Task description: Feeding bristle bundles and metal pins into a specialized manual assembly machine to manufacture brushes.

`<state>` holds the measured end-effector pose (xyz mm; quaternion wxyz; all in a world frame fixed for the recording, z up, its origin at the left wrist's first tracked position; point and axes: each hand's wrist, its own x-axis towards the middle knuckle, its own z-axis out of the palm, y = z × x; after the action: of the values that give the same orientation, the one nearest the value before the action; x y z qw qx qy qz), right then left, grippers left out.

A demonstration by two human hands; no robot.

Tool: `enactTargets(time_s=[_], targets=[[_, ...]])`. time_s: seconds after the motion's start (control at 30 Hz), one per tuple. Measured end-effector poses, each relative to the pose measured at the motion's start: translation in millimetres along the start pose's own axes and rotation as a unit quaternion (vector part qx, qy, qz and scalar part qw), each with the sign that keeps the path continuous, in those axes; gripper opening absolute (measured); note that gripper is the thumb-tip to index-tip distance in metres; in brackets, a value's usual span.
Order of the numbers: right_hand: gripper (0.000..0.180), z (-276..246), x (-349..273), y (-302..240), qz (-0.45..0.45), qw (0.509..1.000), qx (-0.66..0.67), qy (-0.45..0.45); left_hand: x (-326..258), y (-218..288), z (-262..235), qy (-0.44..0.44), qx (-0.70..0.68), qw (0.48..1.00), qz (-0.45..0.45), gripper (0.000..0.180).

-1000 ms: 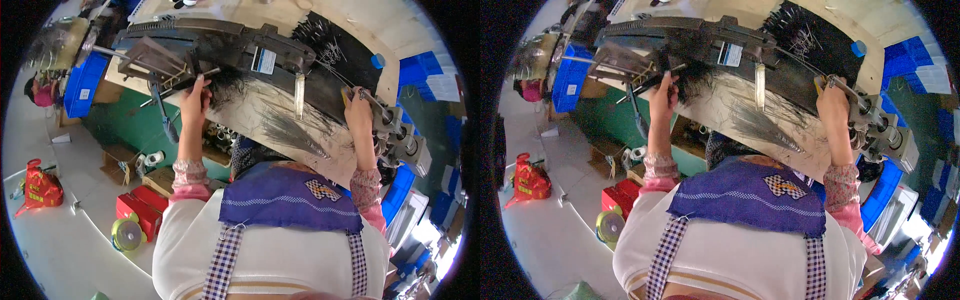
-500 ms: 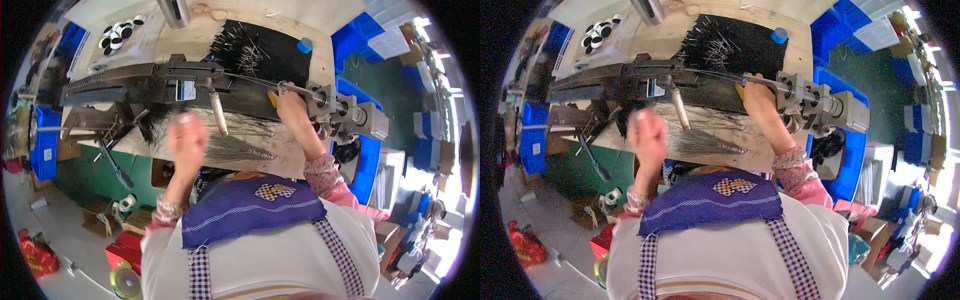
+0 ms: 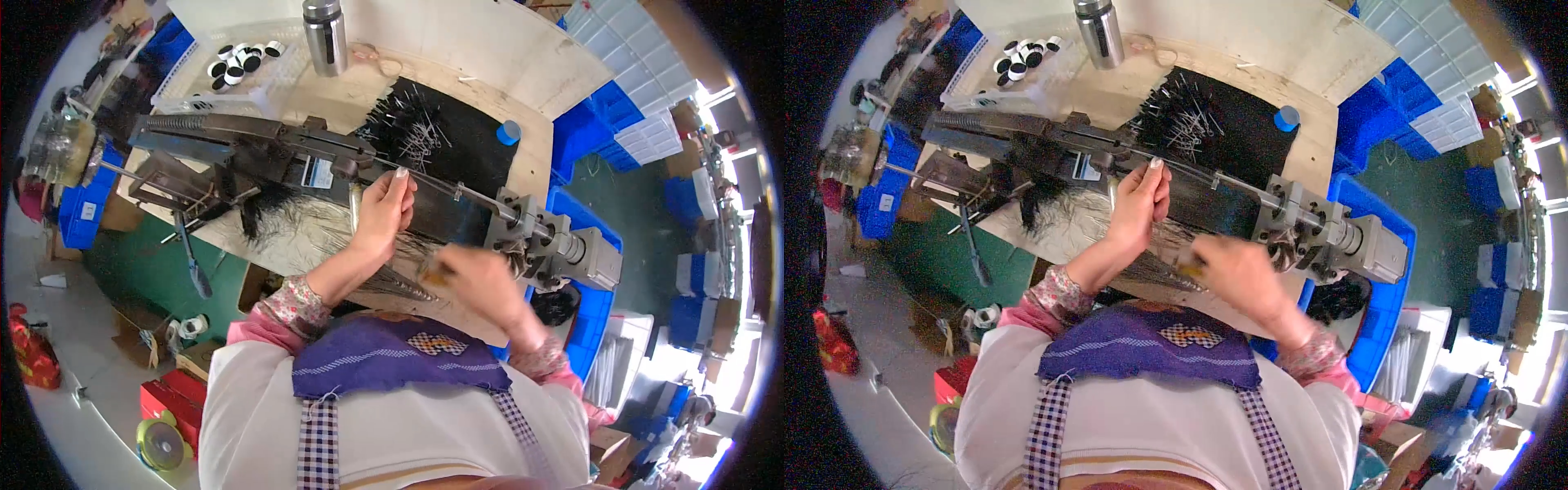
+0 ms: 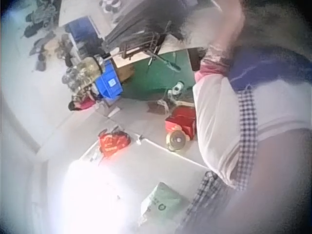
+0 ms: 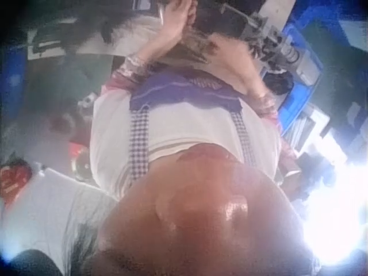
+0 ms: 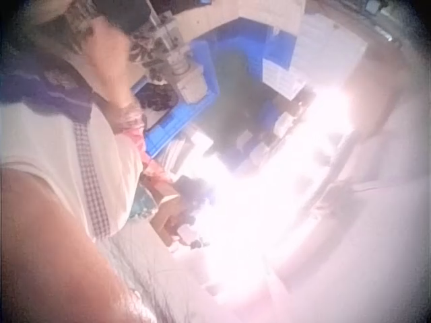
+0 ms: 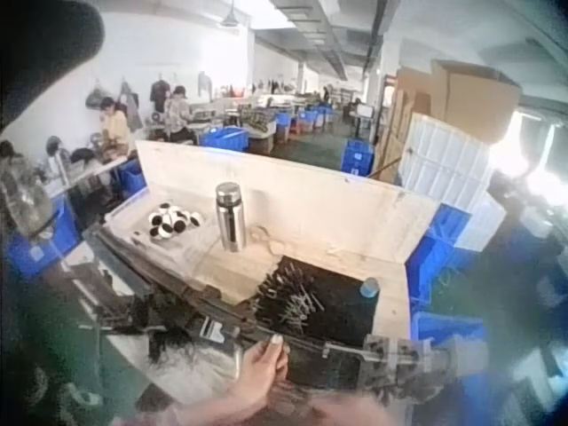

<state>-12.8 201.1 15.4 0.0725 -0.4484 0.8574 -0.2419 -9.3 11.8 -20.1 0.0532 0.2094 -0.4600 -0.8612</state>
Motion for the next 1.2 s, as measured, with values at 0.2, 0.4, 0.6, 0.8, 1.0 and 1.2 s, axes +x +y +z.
enactTargets(time_s=[0.2,0.4,0.6,0.8,1.0,1.2], targets=[[0.019,-43,106,26,0.006,0.976,-0.033,0.216,-6,1,-2,-0.022,0.003,0.999,0.023,0.030],[0.020,-27,126,25,0.054,0.970,0.221,-0.083,-5,2,-2,-0.020,-0.012,1.000,-0.008,0.027],[0.031,-36,133,35,0.125,0.925,0.349,-0.084,-6,1,-1,-0.012,-0.036,0.999,-0.019,0.030],[0.032,-42,139,38,0.129,0.938,0.297,-0.126,-2,-4,7,-0.145,-0.160,0.976,-0.033,0.068],[0.035,-55,129,30,0.030,0.987,-0.100,0.125,-3,28,-4,-0.124,-0.399,0.903,-0.106,0.076],[0.033,-9,107,-20,-0.131,0.976,-0.073,0.158,-4,20,-14,-0.164,-0.383,0.901,-0.123,0.073]])
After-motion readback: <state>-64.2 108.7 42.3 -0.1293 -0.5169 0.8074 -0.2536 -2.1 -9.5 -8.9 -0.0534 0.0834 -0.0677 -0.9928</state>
